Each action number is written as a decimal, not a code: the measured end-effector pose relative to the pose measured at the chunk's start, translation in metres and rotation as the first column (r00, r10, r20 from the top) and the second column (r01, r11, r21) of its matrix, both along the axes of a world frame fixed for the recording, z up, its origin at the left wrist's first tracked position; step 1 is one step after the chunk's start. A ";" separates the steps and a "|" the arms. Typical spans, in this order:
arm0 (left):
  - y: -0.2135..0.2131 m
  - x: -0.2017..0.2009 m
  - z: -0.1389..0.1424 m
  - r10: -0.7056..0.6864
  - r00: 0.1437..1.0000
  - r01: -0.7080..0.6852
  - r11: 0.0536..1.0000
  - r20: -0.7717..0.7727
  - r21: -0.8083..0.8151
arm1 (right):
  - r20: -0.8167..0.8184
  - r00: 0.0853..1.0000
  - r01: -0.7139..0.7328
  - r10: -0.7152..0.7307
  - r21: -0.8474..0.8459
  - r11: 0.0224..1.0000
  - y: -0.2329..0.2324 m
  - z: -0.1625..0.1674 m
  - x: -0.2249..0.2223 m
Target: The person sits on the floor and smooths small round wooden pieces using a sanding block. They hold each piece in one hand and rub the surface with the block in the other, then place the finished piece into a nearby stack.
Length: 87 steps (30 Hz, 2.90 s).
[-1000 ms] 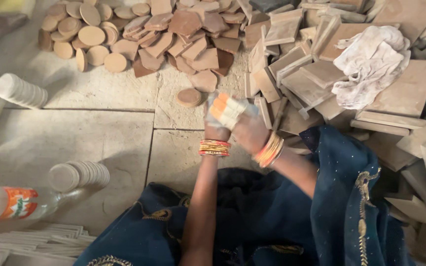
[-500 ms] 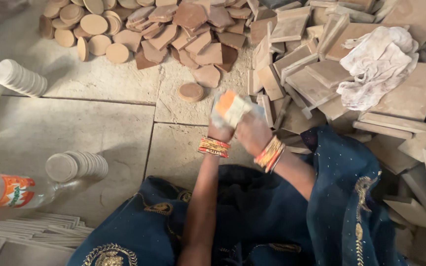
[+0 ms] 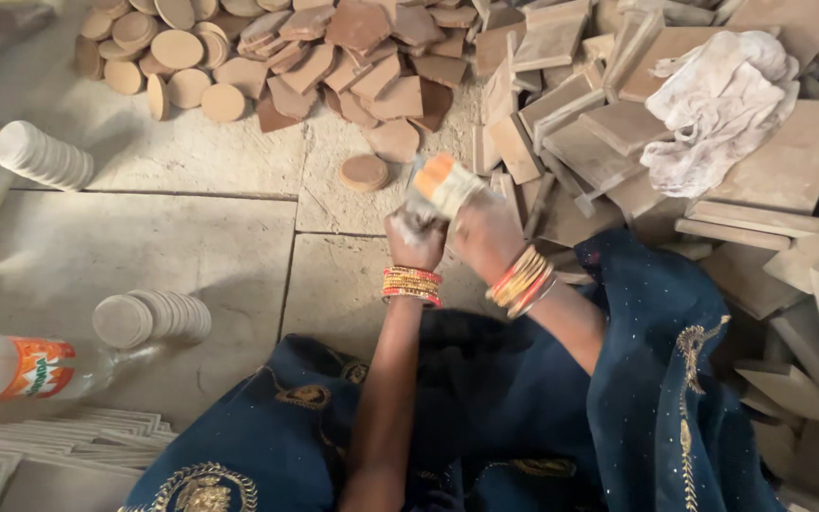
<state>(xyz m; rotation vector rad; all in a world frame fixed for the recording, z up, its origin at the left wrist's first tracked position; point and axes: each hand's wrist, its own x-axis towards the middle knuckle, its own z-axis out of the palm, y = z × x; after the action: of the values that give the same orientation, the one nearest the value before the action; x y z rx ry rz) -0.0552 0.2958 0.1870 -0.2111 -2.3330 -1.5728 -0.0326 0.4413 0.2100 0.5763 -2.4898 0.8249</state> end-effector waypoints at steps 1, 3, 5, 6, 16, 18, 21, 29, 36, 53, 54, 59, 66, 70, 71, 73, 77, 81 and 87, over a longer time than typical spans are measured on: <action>0.004 0.003 0.002 0.029 0.998 -0.026 0.998 0.051 -0.062 | 0.094 0.991 0.098 -0.096 -0.014 0.995 0.006 0.001 -0.009; 0.014 0.007 0.005 0.005 1.000 -0.003 0.997 -0.029 0.076 | 0.271 0.921 0.295 -0.279 -0.020 0.955 0.021 0.008 -0.029; 0.023 0.005 0.005 0.045 0.989 -0.033 0.996 -0.140 0.088 | 0.377 0.919 0.202 -0.116 -0.196 0.959 0.027 0.016 -0.032; 0.026 0.002 0.004 0.089 0.975 -0.083 0.996 -0.206 0.038 | 0.420 0.907 0.161 -0.027 -0.286 0.945 0.029 0.021 -0.029; 0.011 0.016 0.012 0.061 0.968 -0.053 0.998 -0.244 0.040 | 0.234 0.970 0.114 -0.065 -0.201 0.973 0.010 0.013 -0.003; 0.016 0.019 0.026 0.089 0.954 -0.051 0.989 -0.287 0.137 | 0.407 0.909 0.165 -0.090 -0.155 0.974 0.025 0.008 -0.027; 0.015 0.013 0.044 0.008 0.999 0.001 0.985 -0.047 0.171 | 0.462 0.810 0.216 0.362 -0.808 0.549 0.032 0.000 -0.033; -0.017 0.010 0.071 -0.197 0.934 0.132 0.966 0.298 0.224 | 0.055 0.985 0.173 -0.165 -0.220 0.960 0.030 -0.009 -0.019; -0.019 0.005 0.057 -0.272 0.928 0.229 0.955 0.255 0.188 | 0.187 0.963 0.240 -0.195 -0.263 0.935 0.021 -0.015 -0.022; 0.014 0.011 0.015 -0.011 0.981 0.055 0.974 -0.195 0.220 | 0.319 0.948 0.131 0.010 -0.418 0.899 0.037 0.008 -0.034; 0.014 0.010 0.012 -0.003 0.987 0.041 0.972 -0.161 0.230 | 0.343 0.939 0.148 0.008 -0.426 0.893 0.034 0.009 -0.029; 0.008 0.013 0.003 0.050 0.997 -0.044 0.992 -0.050 0.115 | -0.147 0.989 0.020 -0.031 -0.075 0.997 0.009 0.016 0.004; 0.022 0.017 0.031 -0.071 0.975 0.110 0.978 -0.210 0.179 | 0.475 0.820 0.144 0.319 -0.712 0.687 0.049 0.017 -0.033; 0.015 0.008 0.035 -0.034 0.929 0.096 0.984 0.369 -0.153 | 0.419 0.902 0.202 0.099 -0.615 0.763 0.051 -0.004 -0.031; 0.009 0.007 0.032 -0.054 0.928 0.126 0.977 0.368 -0.175 | 0.330 0.942 0.147 0.059 -0.566 0.811 0.050 -0.009 -0.031; -0.004 0.001 0.025 -0.092 0.932 0.175 0.961 0.349 -0.216 | 0.181 0.983 0.102 -0.031 -0.400 0.911 0.046 -0.015 -0.034; -0.023 -0.009 -0.001 -0.593 0.652 0.270 0.764 0.473 0.586 | 0.164 0.984 0.101 -0.069 -0.194 0.976 0.034 -0.007 -0.032; -0.025 -0.017 -0.031 -0.492 0.696 0.303 0.862 0.523 0.407 | -0.129 0.970 -0.216 0.205 -0.081 0.973 0.014 0.014 -0.001; -0.023 -0.018 -0.041 -0.318 0.936 0.307 0.947 0.148 0.095 | -0.164 0.985 -0.028 0.050 0.135 0.990 0.010 0.016 -0.001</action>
<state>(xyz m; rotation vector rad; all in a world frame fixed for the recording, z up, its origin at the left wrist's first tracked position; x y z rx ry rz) -0.0730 0.2729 0.1465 -0.4765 -2.4559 -1.8817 -0.0337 0.4510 0.2258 0.7119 -2.3973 0.6022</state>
